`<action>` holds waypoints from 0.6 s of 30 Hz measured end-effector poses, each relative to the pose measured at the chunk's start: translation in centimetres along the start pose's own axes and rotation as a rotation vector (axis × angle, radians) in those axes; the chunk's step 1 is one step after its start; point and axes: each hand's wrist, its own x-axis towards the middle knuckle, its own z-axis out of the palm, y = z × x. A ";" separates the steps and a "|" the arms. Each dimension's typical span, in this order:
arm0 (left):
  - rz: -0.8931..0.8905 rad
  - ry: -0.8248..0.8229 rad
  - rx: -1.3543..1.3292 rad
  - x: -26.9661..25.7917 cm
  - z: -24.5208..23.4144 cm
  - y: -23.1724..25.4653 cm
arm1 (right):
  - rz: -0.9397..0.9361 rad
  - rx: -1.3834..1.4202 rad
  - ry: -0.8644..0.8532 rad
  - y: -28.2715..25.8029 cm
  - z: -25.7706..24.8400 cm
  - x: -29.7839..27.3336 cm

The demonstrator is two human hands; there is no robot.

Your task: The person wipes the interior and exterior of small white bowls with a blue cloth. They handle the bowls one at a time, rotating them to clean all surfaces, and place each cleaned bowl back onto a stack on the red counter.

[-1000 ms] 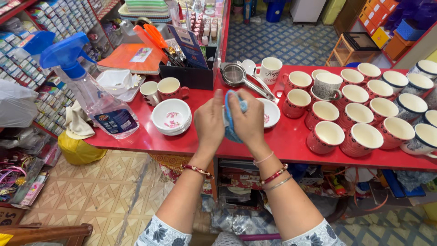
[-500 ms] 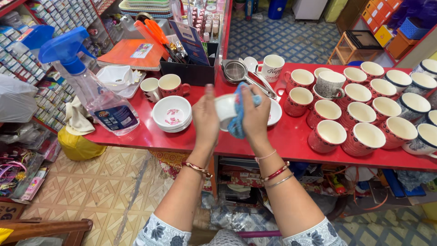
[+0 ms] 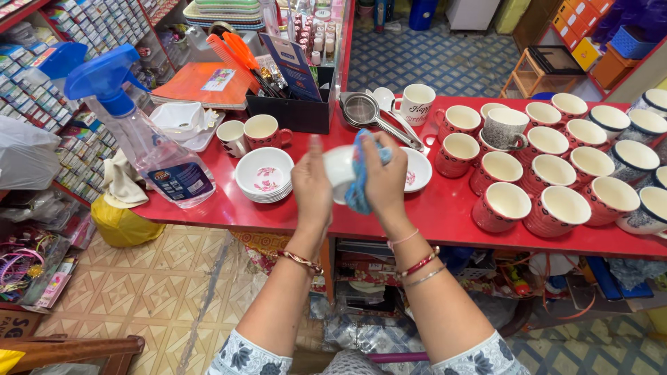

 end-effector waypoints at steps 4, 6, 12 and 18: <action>-0.178 0.244 -0.279 -0.2 0.1 -1.7 | 0.219 0.345 0.178 2.4 0.1 -0.4; -0.217 0.255 -0.295 -0.7 0.4 -1.9 | 0.189 0.343 0.277 3.2 0.6 -0.7; -0.118 0.041 -0.360 -2.3 1.7 -1.4 | -0.287 -0.270 0.319 2.0 1.3 -4.3; -0.208 -0.048 -0.404 -2.5 1.5 -0.9 | -0.357 -0.369 0.103 0.3 0.6 -4.2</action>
